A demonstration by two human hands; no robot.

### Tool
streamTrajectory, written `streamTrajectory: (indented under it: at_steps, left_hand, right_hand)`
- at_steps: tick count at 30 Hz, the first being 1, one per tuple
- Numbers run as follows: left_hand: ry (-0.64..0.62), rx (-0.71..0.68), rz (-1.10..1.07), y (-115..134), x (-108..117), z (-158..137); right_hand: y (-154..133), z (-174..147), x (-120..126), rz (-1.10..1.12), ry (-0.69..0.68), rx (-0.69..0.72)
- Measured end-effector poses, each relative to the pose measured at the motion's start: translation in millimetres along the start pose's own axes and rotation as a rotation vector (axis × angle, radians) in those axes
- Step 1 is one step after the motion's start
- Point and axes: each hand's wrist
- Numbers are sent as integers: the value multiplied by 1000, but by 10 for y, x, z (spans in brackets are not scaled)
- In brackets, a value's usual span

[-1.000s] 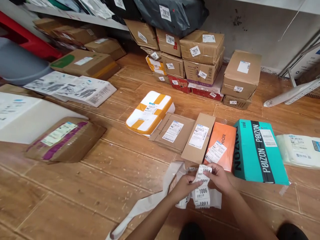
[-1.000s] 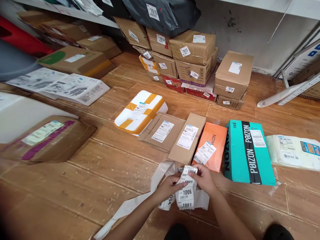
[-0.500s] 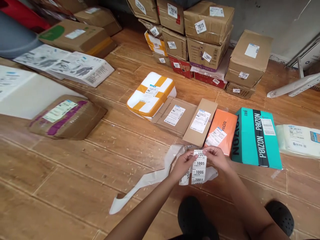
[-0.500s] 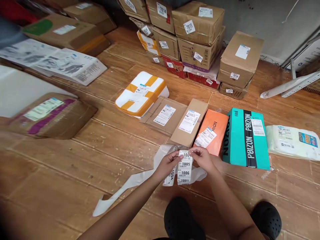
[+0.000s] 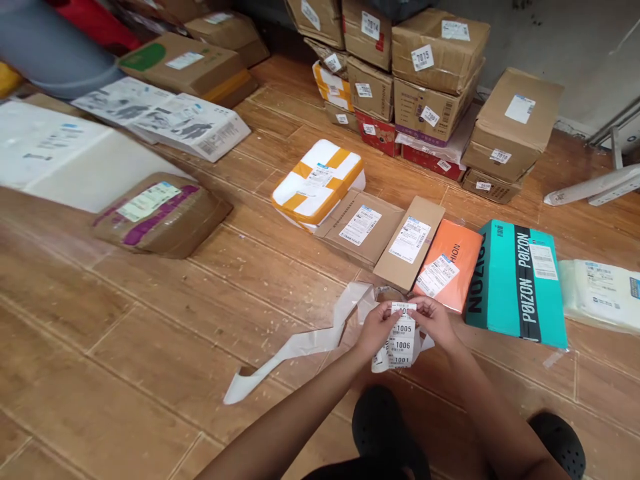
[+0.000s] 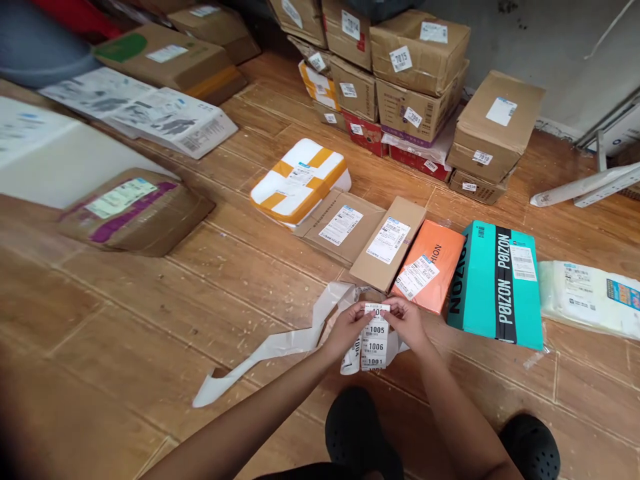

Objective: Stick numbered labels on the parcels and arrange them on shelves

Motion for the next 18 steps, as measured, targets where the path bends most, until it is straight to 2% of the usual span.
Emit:
streamTrajectory:
  at_steps: [6, 11, 14, 18]
  left_hand:
    - [166, 89, 49, -413, -219, -11]
    - [225, 81, 111, -500, -233, -12]
    - [237, 52, 163, -502, -144, 0]
    - [200, -25, 288, -476, 182, 31]
  right_hand:
    - [127, -97, 37, -221, 29, 103]
    - [152, -73, -17, -324, 29, 182]
    - [181, -24, -105, -336, -10, 178]
    - [301, 14, -251, -296, -105, 67]
Point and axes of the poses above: each hand's wrist, its own z-axis towards the middle knuckle, its own x-axis out of the back of the hand, y = z × x, and after that the axes turned 10 degrees about y, right-handed
